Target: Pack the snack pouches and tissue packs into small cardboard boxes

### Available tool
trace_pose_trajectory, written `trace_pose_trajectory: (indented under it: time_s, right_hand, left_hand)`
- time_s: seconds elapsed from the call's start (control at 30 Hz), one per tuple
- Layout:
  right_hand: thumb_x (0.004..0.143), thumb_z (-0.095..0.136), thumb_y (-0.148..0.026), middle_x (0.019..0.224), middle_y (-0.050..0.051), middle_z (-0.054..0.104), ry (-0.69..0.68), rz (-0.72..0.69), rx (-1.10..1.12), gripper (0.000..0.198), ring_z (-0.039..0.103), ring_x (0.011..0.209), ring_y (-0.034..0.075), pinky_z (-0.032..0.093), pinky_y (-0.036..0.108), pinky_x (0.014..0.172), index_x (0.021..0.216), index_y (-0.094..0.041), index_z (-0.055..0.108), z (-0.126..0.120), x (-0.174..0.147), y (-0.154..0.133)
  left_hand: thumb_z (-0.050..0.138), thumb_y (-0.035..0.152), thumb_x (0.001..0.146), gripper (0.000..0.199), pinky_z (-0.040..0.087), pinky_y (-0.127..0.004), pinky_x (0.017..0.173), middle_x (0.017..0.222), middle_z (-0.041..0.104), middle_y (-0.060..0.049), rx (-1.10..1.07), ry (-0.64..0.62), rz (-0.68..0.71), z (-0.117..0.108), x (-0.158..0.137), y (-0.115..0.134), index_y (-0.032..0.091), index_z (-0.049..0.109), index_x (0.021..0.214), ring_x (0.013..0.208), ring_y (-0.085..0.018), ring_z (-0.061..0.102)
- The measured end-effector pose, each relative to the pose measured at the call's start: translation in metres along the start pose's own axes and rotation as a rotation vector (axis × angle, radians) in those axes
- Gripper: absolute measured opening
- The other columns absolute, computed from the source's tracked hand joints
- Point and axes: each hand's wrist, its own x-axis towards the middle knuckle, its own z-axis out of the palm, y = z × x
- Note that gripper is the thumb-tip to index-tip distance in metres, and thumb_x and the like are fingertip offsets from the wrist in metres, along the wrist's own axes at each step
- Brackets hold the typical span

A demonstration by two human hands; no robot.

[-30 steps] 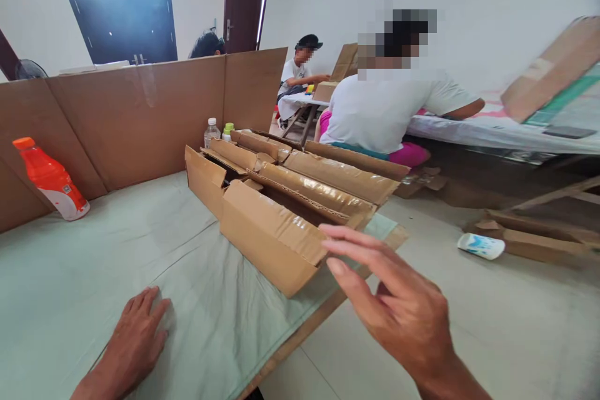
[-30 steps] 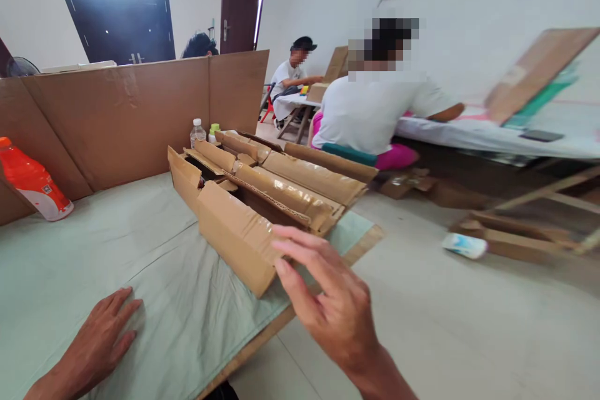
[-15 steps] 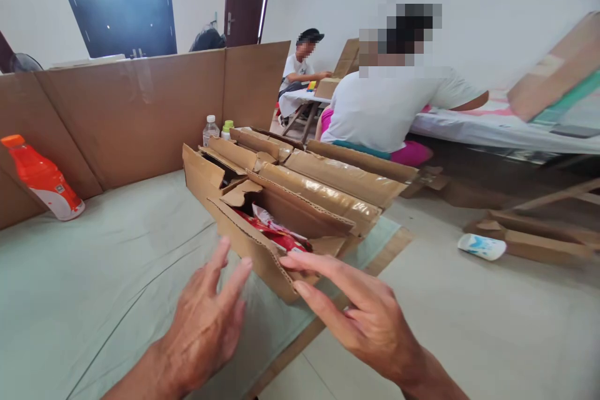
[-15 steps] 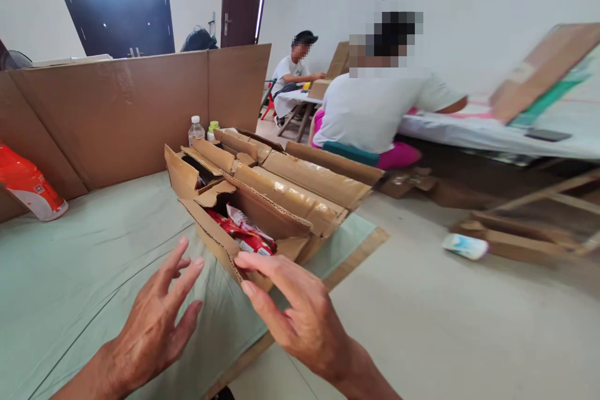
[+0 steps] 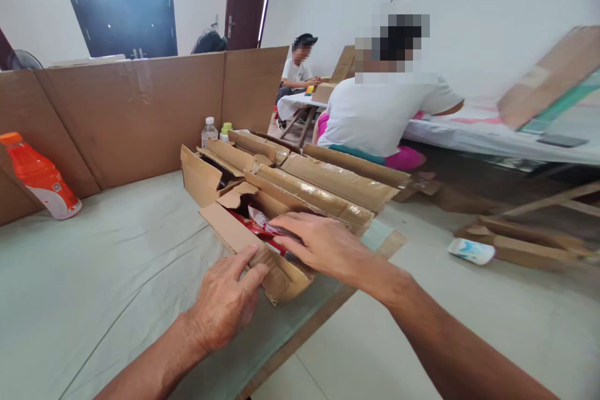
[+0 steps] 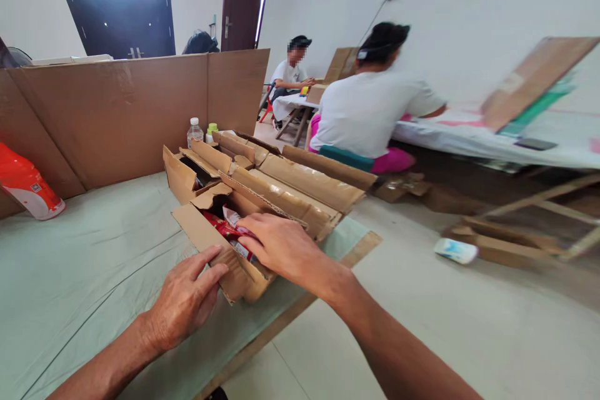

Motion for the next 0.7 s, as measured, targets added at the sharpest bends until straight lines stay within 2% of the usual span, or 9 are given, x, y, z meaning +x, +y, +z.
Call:
trace_pose_trajectory:
  time_s: [0.1,0.17,0.33,0.5,0.6,0.7]
  right_hand:
    - [0.093,0.059,-0.024,0.097,0.016,0.079,-0.316,0.097,-0.254,0.021,0.075,0.094,0.029,0.055,0.036,0.078,0.103,-0.015,0.075,0.007,0.025,-0.005]
    - [0.094,0.056,-0.021,0.094,0.019,0.079,-0.385,0.123,-0.302,0.022,0.076,0.093,0.03,0.053,0.035,0.076,0.1,-0.012,0.076,0.011,0.035,-0.011]
    - [0.098,0.05,-0.024,0.094,0.017,0.08,-0.357,0.119,-0.318,0.029,0.077,0.09,0.028,0.05,0.033,0.074,0.097,-0.016,0.079,0.011,0.039,-0.018]
    - [0.099,0.047,-0.026,0.093,0.013,0.081,-0.297,0.132,-0.314,0.034,0.076,0.086,0.026,0.047,0.032,0.069,0.095,-0.02,0.08,0.0,0.039,-0.01]
    - [0.096,0.048,-0.029,0.084,0.008,0.08,-0.203,0.119,-0.23,0.033,0.072,0.076,0.021,0.044,0.029,0.065,0.085,-0.021,0.079,-0.01,0.04,0.003]
    - [0.091,0.047,-0.032,0.073,0.004,0.077,-0.08,0.119,-0.053,0.034,0.067,0.065,0.018,0.042,0.028,0.059,0.074,-0.022,0.075,-0.024,0.036,0.014]
  left_hand:
    - [0.045,0.011,0.09,0.033,0.062,-0.04,0.083,0.14,0.063,-0.016,0.036,-0.001,0.015,0.001,-0.001,0.002,0.021,0.056,0.119,0.105,-0.026,0.072]
    - [0.046,0.011,0.09,0.03,0.062,-0.039,0.08,0.138,0.064,-0.015,0.063,0.004,0.023,0.002,0.0,0.002,0.02,0.058,0.116,0.1,-0.026,0.072]
    - [0.044,0.01,0.092,0.024,0.058,-0.036,0.076,0.135,0.065,-0.011,0.11,0.011,0.005,0.003,0.002,0.002,0.02,0.061,0.104,0.092,-0.023,0.07]
    - [0.049,0.014,0.095,0.016,0.056,-0.035,0.076,0.127,0.068,-0.009,0.099,0.008,-0.002,0.0,0.009,0.006,0.021,0.062,0.1,0.091,-0.022,0.067]
    - [0.05,0.015,0.095,0.014,0.056,-0.036,0.077,0.125,0.069,-0.008,0.099,0.0,-0.022,-0.002,0.012,0.007,0.021,0.062,0.1,0.091,-0.022,0.066]
    - [0.05,0.014,0.095,0.015,0.057,-0.037,0.079,0.124,0.068,-0.009,0.102,-0.006,-0.05,-0.001,0.013,0.006,0.02,0.062,0.1,0.091,-0.022,0.067]
